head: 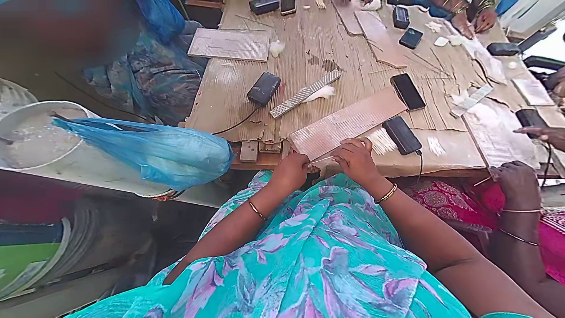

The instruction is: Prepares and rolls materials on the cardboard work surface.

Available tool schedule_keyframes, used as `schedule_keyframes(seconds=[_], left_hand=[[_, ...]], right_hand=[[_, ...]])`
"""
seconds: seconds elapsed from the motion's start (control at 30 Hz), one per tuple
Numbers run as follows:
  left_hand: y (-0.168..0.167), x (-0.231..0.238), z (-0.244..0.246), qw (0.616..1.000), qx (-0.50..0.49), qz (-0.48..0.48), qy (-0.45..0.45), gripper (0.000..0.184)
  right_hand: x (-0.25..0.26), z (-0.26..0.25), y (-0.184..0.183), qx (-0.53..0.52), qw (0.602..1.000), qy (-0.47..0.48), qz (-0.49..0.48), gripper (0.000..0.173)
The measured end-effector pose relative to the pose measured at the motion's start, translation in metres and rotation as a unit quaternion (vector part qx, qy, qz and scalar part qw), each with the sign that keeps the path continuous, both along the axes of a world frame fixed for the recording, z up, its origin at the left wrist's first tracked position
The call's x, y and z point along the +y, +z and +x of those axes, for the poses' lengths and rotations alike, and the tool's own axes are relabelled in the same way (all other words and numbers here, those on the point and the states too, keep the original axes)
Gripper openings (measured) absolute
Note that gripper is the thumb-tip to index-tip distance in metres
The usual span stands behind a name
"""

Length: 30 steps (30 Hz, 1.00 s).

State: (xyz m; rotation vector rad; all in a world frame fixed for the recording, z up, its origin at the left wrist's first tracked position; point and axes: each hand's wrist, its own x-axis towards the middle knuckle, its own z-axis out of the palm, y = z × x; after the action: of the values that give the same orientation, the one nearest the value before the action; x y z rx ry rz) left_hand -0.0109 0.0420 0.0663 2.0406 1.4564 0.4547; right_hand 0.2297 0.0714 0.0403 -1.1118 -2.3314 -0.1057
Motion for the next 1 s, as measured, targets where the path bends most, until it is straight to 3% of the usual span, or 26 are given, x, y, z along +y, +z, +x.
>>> schedule_keyframes(seconds=[0.17, 0.43, 0.67, 0.83, 1.0], left_hand=[[-0.007, -0.004, 0.0, 0.999, 0.004, 0.044, -0.027, 0.02], [-0.002, -0.003, -0.003, 0.999, 0.017, 0.037, -0.022, 0.021], [-0.004, 0.001, -0.005, 1.0, 0.001, 0.008, -0.016, 0.024], [-0.005, 0.001, -0.004, 1.0, 0.008, -0.011, -0.024, 0.027], [-0.006, 0.003, -0.008, 1.0, 0.006, -0.009, -0.021, 0.026]], right_hand=[[-0.016, 0.007, 0.001, 0.014, 1.0, -0.018, 0.012, 0.018], [-0.03, 0.051, 0.004, 0.03, 0.991, -0.128, -0.002, 0.013], [0.001, 0.089, 0.008, 0.077, 0.936, -0.341, -0.052, 0.019], [0.032, 0.098, -0.005, 0.049, 0.899, -0.423, -0.102, 0.02], [0.031, 0.102, -0.001, 0.069, 0.881, -0.447, -0.139, 0.026]])
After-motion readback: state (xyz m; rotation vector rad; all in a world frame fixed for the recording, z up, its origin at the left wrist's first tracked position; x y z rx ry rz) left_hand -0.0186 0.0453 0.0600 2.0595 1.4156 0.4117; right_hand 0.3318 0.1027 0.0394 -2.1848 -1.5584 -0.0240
